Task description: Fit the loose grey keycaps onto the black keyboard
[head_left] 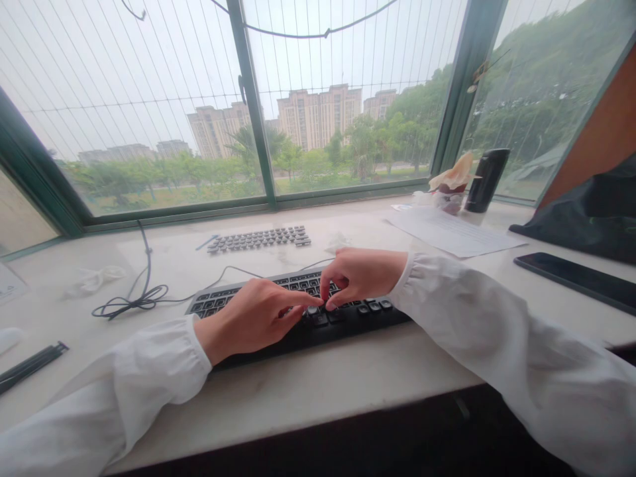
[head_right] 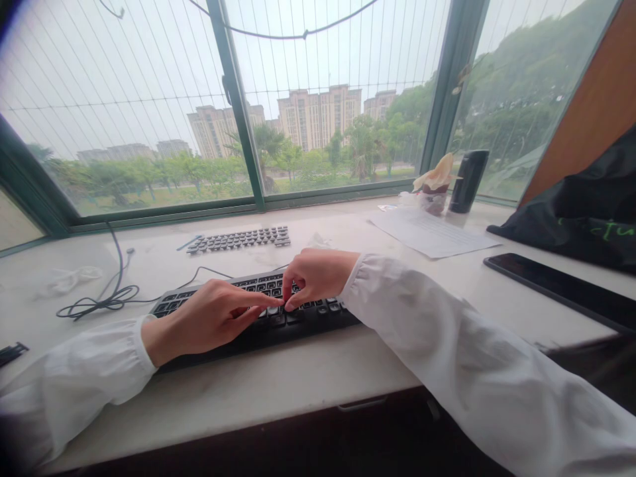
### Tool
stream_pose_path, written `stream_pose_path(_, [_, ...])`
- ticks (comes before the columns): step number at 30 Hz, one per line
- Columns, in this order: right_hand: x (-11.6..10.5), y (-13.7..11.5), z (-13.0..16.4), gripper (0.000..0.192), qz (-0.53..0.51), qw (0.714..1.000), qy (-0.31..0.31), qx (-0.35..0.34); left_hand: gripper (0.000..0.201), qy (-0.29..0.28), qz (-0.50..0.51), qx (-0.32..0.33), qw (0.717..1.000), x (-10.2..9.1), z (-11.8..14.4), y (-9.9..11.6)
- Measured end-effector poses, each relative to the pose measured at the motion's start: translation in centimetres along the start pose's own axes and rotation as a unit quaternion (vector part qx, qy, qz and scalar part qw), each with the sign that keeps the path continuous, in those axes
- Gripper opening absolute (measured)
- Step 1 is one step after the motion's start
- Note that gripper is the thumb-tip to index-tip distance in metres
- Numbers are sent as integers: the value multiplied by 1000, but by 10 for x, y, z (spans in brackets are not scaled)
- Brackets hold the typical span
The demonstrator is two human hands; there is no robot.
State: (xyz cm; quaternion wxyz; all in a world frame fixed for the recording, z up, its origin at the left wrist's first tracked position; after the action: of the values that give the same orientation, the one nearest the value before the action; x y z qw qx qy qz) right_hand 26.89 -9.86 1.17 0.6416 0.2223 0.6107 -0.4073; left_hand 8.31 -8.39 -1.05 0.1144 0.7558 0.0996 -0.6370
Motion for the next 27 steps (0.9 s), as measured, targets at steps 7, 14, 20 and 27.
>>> stream_pose_path(7, [-1,-1,1,24,8,1000,-5,4,36,-3,5,-3,1000,-1,1,1])
stream_pose_path(14, [-2,-3,1,25,12,1000,4,1,37,-5,14,0,1000,0,0,0])
stream_pose_path(20, [0,-3,0,24,19,1000,0,7,38,-5,14,12,1000,2,0,-1])
stream_pose_path(27, [-1,-5,1,24,31,999,0,10,38,2,8,25,1000,4,1,-2])
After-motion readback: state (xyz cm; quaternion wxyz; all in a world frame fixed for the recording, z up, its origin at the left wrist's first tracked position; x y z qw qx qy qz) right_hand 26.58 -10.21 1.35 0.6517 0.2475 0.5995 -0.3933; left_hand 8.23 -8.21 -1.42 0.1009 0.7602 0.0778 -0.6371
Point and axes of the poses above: each hand's wrist, its own z-axis away from the middle knuckle, its own x-axis out of the palm, y = z × x, the point moved 3 cm from there along -z, towards the middle knuckle, and after that the axes turned 9 degrees about -y, right-handed, at the moved point
